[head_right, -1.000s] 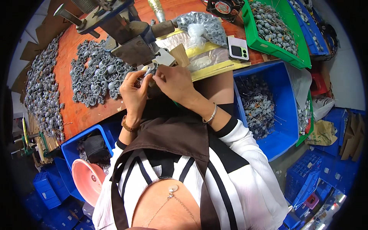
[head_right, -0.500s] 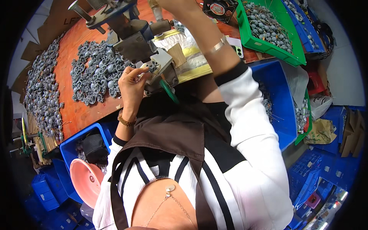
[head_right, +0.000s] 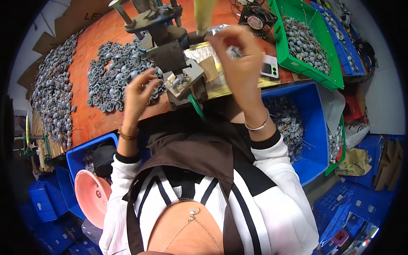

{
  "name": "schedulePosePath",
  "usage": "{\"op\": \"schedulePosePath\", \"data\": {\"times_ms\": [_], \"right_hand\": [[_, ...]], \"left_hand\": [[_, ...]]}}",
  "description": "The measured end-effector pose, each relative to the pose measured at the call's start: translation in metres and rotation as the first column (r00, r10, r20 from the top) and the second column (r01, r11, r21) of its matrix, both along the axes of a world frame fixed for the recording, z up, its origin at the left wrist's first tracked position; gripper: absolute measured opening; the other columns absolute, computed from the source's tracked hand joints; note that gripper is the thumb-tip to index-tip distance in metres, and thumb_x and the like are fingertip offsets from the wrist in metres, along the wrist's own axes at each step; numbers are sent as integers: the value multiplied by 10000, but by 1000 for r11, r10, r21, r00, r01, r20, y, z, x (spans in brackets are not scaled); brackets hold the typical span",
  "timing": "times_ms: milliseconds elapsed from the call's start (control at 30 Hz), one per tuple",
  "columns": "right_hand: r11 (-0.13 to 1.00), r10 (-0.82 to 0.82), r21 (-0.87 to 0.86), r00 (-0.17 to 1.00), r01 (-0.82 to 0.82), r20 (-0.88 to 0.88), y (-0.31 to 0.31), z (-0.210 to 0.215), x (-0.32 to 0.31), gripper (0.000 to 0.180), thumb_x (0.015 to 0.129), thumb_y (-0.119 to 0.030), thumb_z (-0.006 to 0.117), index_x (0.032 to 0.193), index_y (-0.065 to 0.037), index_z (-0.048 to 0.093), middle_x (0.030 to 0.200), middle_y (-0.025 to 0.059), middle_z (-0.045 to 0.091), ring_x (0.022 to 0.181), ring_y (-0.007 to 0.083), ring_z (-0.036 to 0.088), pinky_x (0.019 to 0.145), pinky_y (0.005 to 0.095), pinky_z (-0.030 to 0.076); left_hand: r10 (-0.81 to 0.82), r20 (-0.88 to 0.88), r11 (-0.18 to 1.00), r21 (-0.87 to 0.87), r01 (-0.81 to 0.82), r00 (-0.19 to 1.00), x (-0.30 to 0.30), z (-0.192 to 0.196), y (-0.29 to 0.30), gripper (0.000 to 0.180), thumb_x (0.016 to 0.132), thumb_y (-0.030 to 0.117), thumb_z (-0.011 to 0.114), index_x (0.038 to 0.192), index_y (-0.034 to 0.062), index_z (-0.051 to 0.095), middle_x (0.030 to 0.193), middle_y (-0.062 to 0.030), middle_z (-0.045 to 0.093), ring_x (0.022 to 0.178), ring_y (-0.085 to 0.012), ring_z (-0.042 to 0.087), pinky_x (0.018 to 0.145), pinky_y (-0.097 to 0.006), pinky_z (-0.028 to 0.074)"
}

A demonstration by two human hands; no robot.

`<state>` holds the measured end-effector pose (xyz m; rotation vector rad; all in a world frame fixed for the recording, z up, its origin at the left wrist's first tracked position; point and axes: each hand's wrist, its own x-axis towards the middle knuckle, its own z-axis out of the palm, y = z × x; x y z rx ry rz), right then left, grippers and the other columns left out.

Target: Assembling small plastic components using a manual press on a factory workbench.

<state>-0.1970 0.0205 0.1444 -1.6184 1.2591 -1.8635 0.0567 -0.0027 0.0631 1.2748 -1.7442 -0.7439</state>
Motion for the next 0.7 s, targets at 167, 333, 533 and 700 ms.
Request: {"op": "schedulePosePath", "data": {"times_ms": [167, 333, 533, 700], "right_hand": [[880, 280, 470, 875, -68, -396, 12, -94, 22, 230, 788, -210, 722, 848, -9, 628, 716, 130, 626, 640, 204, 625, 597, 297, 471], [905, 257, 344, 966, -248, 20, 19, -105, 31, 200, 752, -172, 732, 790, -11, 621, 691, 98, 621, 608, 163, 590, 581, 299, 461], [891, 17, 455, 1000, -6, -20, 100, -34, -78, 105, 793, -66, 703, 793, -17, 611, 733, -24, 569, 671, 34, 493, 595, 199, 402], [701, -260, 576, 902, 421, -344, 166, -7, -169, 102, 807, -84, 693, 791, -14, 620, 701, -26, 581, 644, 40, 500, 608, 195, 399]], "left_hand": [[289, 293, 942, -255, -217, 912, 59, -10, -71, 297, 832, 159, 683, 1080, -1, 651, 890, -128, 702, 764, -160, 660, 678, -275, 509], [362, 596, 932, -223, -286, 717, 84, -46, -143, 497, 786, 392, 710, 1063, -14, 638, 924, -205, 676, 833, -312, 663, 730, -377, 509], [335, 550, 942, -170, -290, 765, 62, -33, -151, 337, 765, 113, 622, 1071, -27, 609, 805, -134, 672, 717, -222, 642, 676, -312, 492], [282, 180, 956, -135, -260, 942, 95, -53, -140, 345, 776, 25, 622, 1120, 4, 621, 920, -84, 670, 786, -130, 603, 703, -273, 495]]}}
